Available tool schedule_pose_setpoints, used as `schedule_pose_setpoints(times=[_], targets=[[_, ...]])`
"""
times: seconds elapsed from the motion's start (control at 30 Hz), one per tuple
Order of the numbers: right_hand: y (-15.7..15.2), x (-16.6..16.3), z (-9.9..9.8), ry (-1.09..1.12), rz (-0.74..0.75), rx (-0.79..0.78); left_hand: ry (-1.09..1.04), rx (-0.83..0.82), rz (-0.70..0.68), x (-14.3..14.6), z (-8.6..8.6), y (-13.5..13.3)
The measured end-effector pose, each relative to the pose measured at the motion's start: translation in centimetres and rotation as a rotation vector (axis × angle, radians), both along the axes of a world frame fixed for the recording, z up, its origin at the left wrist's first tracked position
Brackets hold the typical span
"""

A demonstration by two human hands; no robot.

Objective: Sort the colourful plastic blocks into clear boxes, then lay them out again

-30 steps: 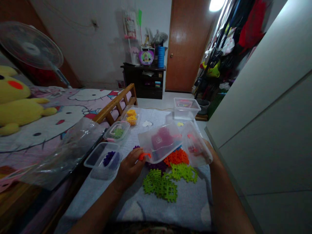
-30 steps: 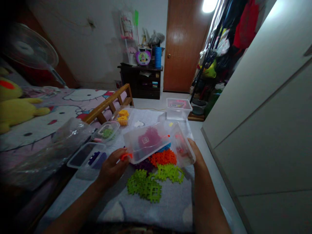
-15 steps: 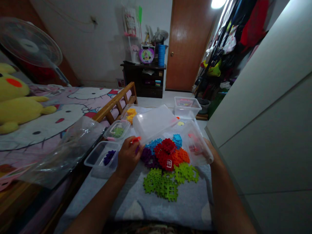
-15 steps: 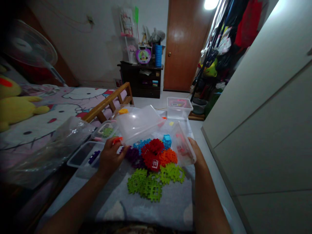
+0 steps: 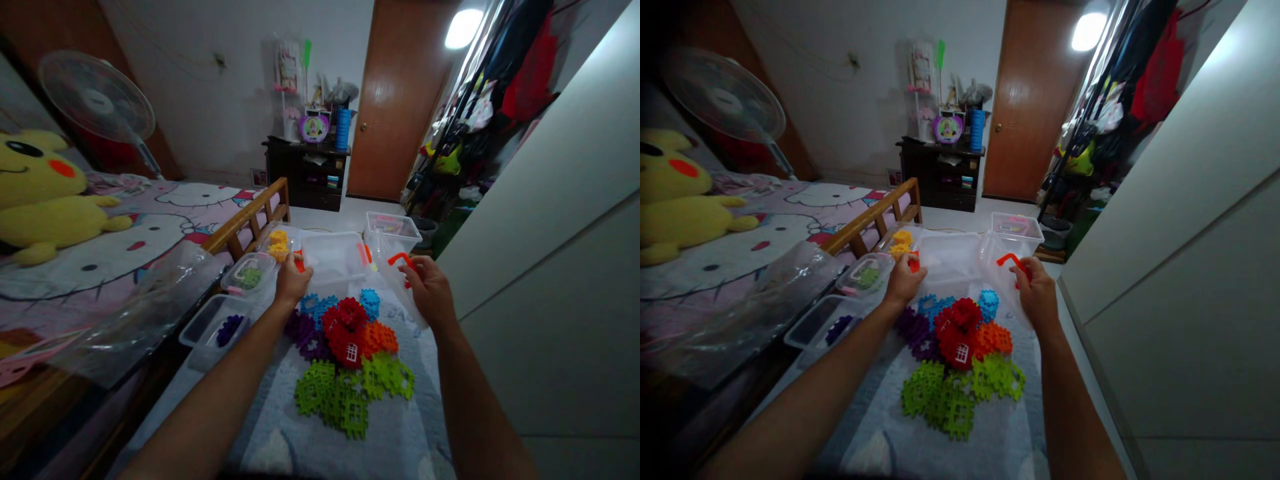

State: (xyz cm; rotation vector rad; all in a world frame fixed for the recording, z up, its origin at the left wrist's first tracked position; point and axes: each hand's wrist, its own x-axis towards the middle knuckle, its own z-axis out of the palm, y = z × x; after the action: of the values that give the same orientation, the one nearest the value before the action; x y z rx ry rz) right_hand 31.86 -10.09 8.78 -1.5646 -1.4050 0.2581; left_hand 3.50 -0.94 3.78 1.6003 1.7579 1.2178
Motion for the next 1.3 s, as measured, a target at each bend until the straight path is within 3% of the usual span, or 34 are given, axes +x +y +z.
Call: schedule_pose_setpoints(times=[0.23,0.4,0.6,0.87,1.07,1.3], targets=[[6.5,-2.5,-0.2,-0.438,0.102,0.124,-0.300,-0.180,-0.121,0.8,-1.1,3.7],[9.8,-5.0,-0.6,-0.649,0.191,0.004,-0.416,-0.253,-0.142,0.7,-1.5,4.4],[11.5,-8.4,-0.1,-0.814,0.262,-0.180,-0.522,-0.248,-0.096,0.6,-2.2,4.2],[12.3,-9.9,-0.2,-0.863,0.269,-0.309,-0.645,-0.224,-0.092,0.8,-2.3,4.0],[12.3,-9.3,-0.8,-0.868,0.254,-0.354,-0.611,-0.285,-0.094,1.1,-1.9,4.0],[13.1,-9.2,-1.5,-0.851,0.240,-0.341,-0.566,-0.306,-0.034,1.5,-2.7,5.0]])
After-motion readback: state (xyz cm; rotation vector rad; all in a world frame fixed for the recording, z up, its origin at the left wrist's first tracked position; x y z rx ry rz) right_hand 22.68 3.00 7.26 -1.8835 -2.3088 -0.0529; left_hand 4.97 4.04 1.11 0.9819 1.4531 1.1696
